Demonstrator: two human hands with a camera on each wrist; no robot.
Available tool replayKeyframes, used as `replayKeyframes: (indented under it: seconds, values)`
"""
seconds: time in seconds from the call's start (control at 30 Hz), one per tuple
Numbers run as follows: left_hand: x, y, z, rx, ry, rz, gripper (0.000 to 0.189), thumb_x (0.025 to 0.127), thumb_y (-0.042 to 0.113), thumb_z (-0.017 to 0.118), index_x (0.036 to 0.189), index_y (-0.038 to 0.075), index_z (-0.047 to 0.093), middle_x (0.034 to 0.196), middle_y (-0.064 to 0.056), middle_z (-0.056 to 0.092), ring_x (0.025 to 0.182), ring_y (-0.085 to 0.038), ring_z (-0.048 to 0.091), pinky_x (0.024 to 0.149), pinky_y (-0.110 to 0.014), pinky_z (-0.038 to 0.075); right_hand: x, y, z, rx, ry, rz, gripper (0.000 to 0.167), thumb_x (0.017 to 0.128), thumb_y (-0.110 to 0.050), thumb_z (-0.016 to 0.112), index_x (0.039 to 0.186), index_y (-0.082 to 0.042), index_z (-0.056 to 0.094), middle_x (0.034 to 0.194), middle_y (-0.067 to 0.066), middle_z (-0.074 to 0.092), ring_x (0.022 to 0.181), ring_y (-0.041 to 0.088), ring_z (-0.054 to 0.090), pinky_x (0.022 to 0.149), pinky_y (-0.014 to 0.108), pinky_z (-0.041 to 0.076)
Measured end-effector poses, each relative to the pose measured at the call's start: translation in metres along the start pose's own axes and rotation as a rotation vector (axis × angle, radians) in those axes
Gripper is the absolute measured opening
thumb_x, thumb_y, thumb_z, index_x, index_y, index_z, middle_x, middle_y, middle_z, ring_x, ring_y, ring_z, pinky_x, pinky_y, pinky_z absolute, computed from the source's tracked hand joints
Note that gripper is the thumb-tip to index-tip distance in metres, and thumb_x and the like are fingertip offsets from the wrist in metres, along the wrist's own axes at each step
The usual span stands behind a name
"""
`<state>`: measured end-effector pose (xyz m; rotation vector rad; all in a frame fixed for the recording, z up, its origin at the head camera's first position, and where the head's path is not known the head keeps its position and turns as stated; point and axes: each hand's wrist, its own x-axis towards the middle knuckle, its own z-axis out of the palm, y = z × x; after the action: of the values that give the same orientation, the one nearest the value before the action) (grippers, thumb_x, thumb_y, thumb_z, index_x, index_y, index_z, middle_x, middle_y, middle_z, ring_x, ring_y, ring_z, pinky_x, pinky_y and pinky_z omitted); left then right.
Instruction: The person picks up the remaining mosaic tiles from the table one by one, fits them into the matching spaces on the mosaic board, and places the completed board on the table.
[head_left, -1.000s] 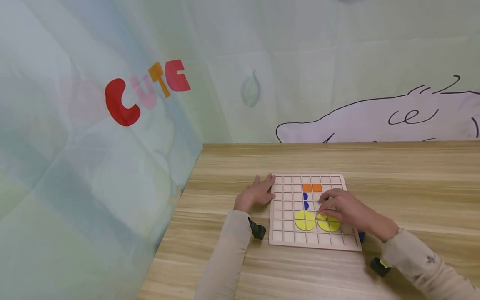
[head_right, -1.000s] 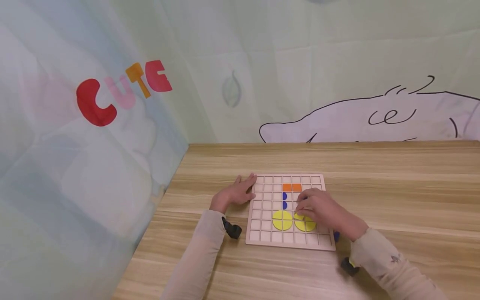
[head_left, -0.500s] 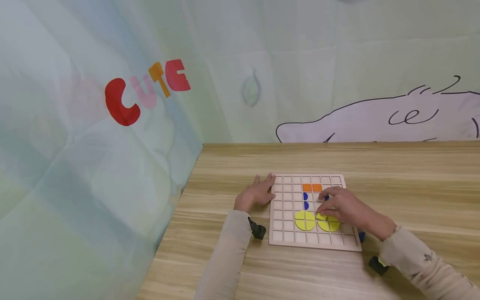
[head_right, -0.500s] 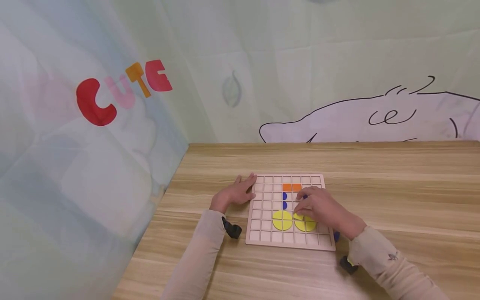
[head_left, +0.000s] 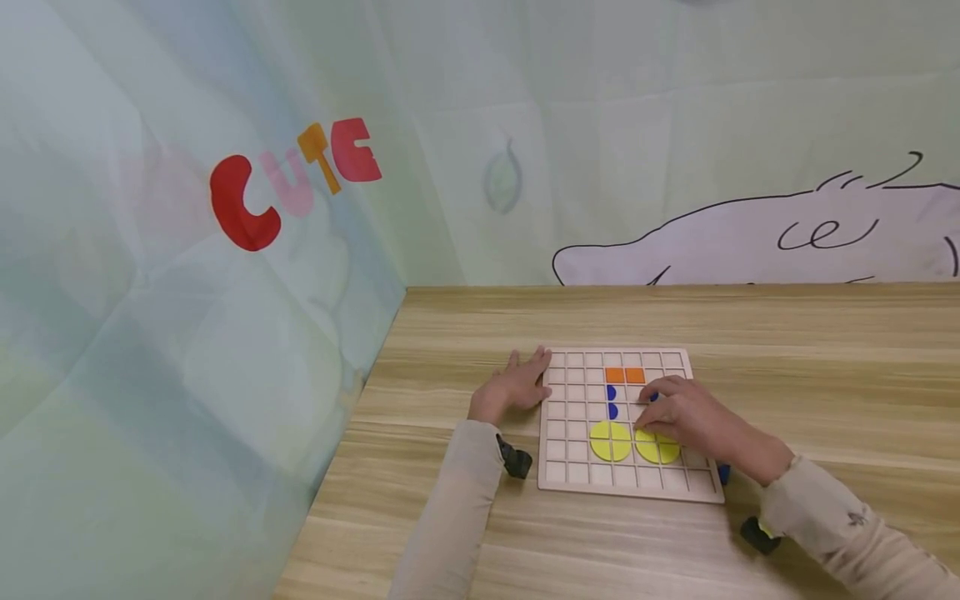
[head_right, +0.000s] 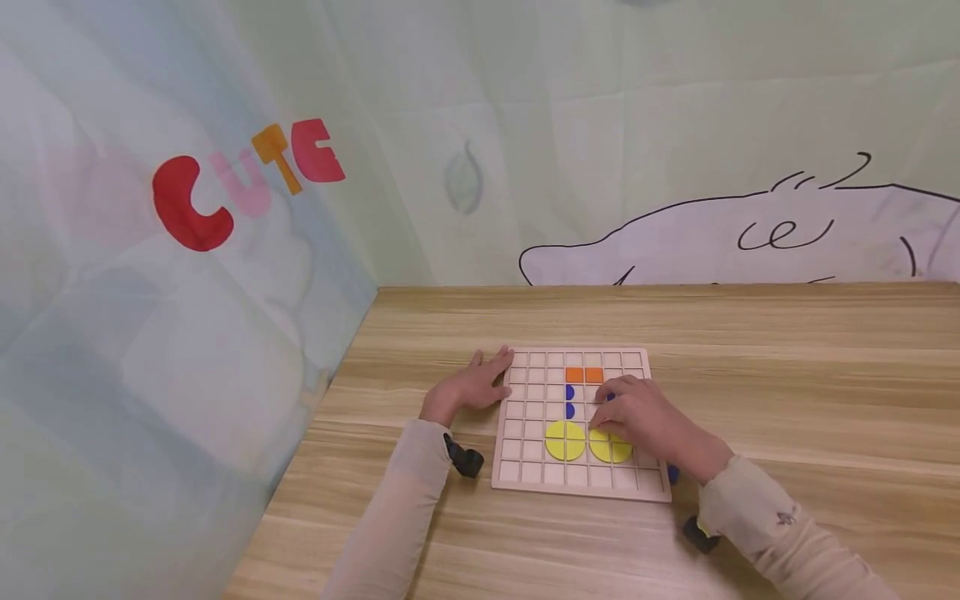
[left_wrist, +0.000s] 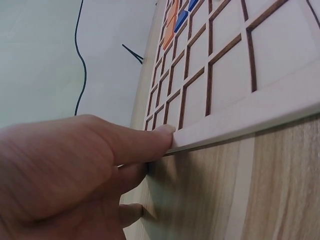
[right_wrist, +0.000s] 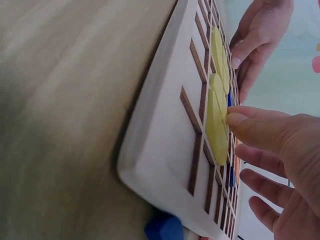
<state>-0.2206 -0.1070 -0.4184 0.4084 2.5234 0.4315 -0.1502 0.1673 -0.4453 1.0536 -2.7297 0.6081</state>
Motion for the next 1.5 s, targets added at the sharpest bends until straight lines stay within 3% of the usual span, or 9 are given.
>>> replayKeyframes:
  seconds: [0.3,0.57,0.73,0.93,1.13,1.37,1.5]
  values:
    - [0.001,0.0,0.0,0.009,-0.004,-0.002,0.063,0.102,0.029,0.042,0.155,0.02,0.009,0.162,0.005,0.0,0.148,-0.033,-0.006,0.117,-0.06,0.005,-0.001,-0.003,-0.002,-0.023,-0.033,0.021,0.016,0.077,-0.01,0.078,0.086,-0.025,0.078,0.104,0.003,0.067,0.102,0.027,0.059,0.085,0.05,0.046]
    - [0.001,0.0,0.0,0.001,-0.002,-0.003,0.063,0.103,0.029,0.042,0.155,0.02,0.009,0.162,0.005,0.0,0.148,-0.031,-0.007,0.117,-0.059,0.005,-0.002,-0.004,-0.007,-0.012,-0.054,0.035,0.038,0.077,0.01,0.067,0.089,-0.024,0.077,0.107,0.006,0.066,0.107,0.032,0.057,0.089,0.055,0.045]
    - [0.0,0.0,0.0,0.0,-0.004,-0.007,0.063,0.102,0.029,0.042,0.155,0.021,0.008,0.162,0.006,0.0,0.148,-0.031,-0.007,0.117,-0.058,0.005,-0.003,-0.003,-0.014,0.019,-0.039,0.056,0.042,0.076,0.015,0.059,0.088,-0.021,0.076,0.109,0.008,0.066,0.107,0.032,0.057,0.091,0.054,0.047]
    - [0.0,0.001,0.0,0.004,-0.002,-0.006,0.063,0.102,0.029,0.042,0.155,0.021,0.009,0.162,0.005,0.0,0.148,-0.032,-0.007,0.117,-0.058,0.005,-0.008,0.002,-0.028,0.028,-0.023,0.141,0.028,0.081,0.01,0.062,0.086,-0.015,0.075,0.11,0.012,0.065,0.106,0.033,0.058,0.088,0.051,0.051]
    - [0.0,0.001,0.0,-0.011,0.004,-0.009,0.063,0.102,0.028,0.043,0.155,0.021,0.01,0.162,0.006,0.0,0.148,-0.031,-0.007,0.117,-0.058,0.005,-0.021,0.006,-0.041,-0.039,-0.003,0.16,0.018,0.076,0.003,0.074,0.08,-0.014,0.073,0.1,0.013,0.067,0.096,0.032,0.06,0.082,0.051,0.052]
    - [0.0,0.001,-0.001,-0.017,0.007,-0.013,0.063,0.102,0.028,0.043,0.155,0.021,0.009,0.162,0.006,0.0,0.148,-0.031,-0.007,0.118,-0.058,0.004,-0.04,-0.004,-0.05,-0.197,-0.127,0.31,0.019,0.075,-0.01,0.079,0.071,-0.023,0.065,0.094,0.007,0.065,0.093,0.036,0.057,0.078,0.058,0.044]
    - [0.0,0.0,0.0,-0.017,0.003,-0.011,0.063,0.102,0.029,0.043,0.155,0.022,0.009,0.162,0.006,0.0,0.148,-0.031,-0.007,0.118,-0.058,0.004,-0.051,-0.01,-0.047,-0.23,-0.179,0.331,0.023,0.073,-0.016,0.08,0.069,-0.026,0.06,0.093,0.004,0.062,0.093,0.036,0.057,0.075,0.057,0.043]
